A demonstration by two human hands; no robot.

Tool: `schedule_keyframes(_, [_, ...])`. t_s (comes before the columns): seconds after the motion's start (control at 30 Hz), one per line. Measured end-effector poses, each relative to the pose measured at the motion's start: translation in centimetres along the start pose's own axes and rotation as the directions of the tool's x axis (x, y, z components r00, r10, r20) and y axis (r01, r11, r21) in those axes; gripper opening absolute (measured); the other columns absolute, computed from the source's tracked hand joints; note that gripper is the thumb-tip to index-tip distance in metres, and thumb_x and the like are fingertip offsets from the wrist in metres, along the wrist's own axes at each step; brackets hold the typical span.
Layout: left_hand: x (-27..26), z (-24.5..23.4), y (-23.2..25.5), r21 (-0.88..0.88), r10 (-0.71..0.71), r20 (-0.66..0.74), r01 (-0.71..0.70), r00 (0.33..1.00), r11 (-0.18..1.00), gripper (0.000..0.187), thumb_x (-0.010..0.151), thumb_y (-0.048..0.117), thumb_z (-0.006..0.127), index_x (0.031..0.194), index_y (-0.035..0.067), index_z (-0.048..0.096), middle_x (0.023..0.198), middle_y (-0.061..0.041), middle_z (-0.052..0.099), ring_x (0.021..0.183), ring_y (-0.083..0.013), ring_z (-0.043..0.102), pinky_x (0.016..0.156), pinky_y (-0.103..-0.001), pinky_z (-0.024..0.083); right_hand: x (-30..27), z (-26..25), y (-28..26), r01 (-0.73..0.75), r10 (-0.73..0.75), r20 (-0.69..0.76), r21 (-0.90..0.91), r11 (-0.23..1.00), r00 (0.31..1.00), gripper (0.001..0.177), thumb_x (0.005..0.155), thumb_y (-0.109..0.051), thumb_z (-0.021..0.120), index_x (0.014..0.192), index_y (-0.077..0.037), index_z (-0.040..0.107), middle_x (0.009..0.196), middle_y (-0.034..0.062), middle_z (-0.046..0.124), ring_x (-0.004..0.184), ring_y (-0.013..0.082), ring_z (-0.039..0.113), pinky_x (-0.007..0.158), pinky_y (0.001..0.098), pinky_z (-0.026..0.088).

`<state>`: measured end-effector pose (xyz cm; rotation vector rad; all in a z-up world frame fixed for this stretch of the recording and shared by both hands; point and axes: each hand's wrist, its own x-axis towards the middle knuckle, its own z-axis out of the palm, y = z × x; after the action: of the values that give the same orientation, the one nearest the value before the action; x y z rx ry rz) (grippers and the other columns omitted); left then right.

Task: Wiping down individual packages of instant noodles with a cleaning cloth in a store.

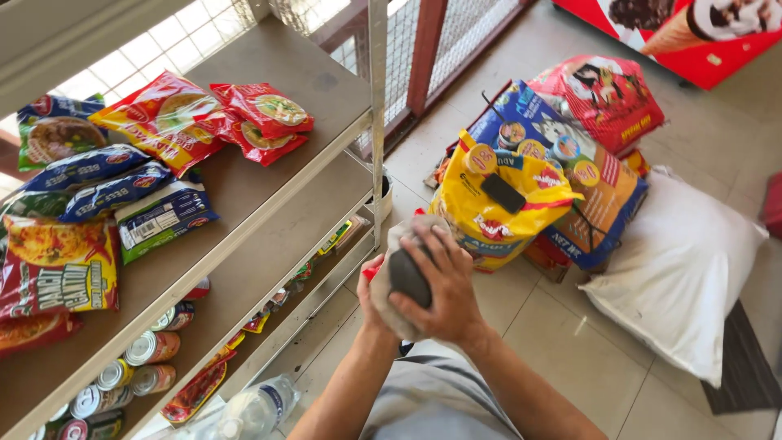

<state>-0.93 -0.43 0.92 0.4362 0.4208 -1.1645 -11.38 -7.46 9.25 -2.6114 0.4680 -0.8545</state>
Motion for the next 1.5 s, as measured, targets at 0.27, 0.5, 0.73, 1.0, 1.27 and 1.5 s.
schedule_keyframes(0.27, [-5.7,4.7,-1.9,-0.097,0.232,-0.009,-0.232,0.973,0.968,0.037,0.085,0.049,0.063,0.093,0.014,0.074,0.093,-0.011,0.077,0.08,-0.0259,0.069,0.075,-0.04,0.053,2.6,0.7,1.6,-0.044,0.027,0.09,0.201,0.979,0.996,0.073,0.089,-0.06,0.06,0.145,-0.015,0.058,0.154,0.0124,0.05,0.137,0.0342,0.046,0.105,0.0457,0.034])
schedule_keyframes(0.5, [-3.4,0.5,-3.5,-0.234,0.445,0.383,-0.381,0.809,0.894,0.058,0.09,0.063,0.052,0.13,0.021,0.055,0.135,-0.006,0.052,0.119,-0.0281,0.047,0.103,-0.046,0.033,2.0,0.3,-0.1,0.293,-0.319,0.114,0.204,0.934,0.941,0.081,0.076,-0.069,0.068,0.143,-0.024,0.06,0.152,0.0041,0.054,0.141,0.0329,0.044,0.111,0.0469,0.03])
schedule_keyframes(0.73, [-4.7,0.5,-3.3,-0.224,0.33,-0.099,-0.344,0.939,0.912,0.046,0.083,0.055,0.066,0.096,0.013,0.076,0.094,-0.017,0.078,0.075,-0.0313,0.075,0.07,-0.039,0.058,2.8,2.2,2.7,0.092,-0.145,0.149,0.316,0.944,0.978,0.066,0.091,-0.054,0.065,0.144,-0.015,0.06,0.147,0.0072,0.057,0.134,0.0292,0.053,0.112,0.0433,0.036])
schedule_keyframes(1.0, [-3.5,-2.8,-2.5,-0.378,0.333,0.198,-0.242,0.922,0.894,0.08,0.094,0.072,0.049,0.129,0.003,0.069,0.131,-0.024,0.068,0.119,-0.0368,0.067,0.111,-0.052,0.044,1.9,2.2,1.8,0.322,-0.37,0.038,0.413,0.852,0.928,0.069,0.076,-0.054,0.078,0.134,-0.018,0.069,0.143,0.0098,0.063,0.134,0.0362,0.054,0.111,0.046,0.036])
schedule_keyframes(1.27, [-7.8,1.9,-0.9,-0.42,0.344,0.166,-0.25,0.924,0.873,0.076,0.094,0.069,0.056,0.124,0.001,0.071,0.115,-0.021,0.075,0.099,-0.034,0.075,0.097,-0.048,0.058,2.6,2.3,-1.4,0.299,-0.337,0.014,0.426,0.854,0.942,0.065,0.086,-0.048,0.07,0.14,-0.012,0.065,0.148,0.014,0.058,0.135,0.0406,0.051,0.111,0.0485,0.035])
schedule_keyframes(1.5, [-4.9,-0.2,3.0,-0.276,0.239,0.232,-0.171,0.943,0.946,0.07,0.093,0.065,0.058,0.124,0.004,0.072,0.117,-0.022,0.074,0.104,-0.0342,0.074,0.099,-0.049,0.055,5.2,5.0,-0.9,0.322,-0.322,-0.062,0.365,0.874,0.945,0.069,0.084,-0.058,0.072,0.139,-0.017,0.067,0.149,0.0085,0.059,0.138,0.0361,0.049,0.114,0.046,0.033])
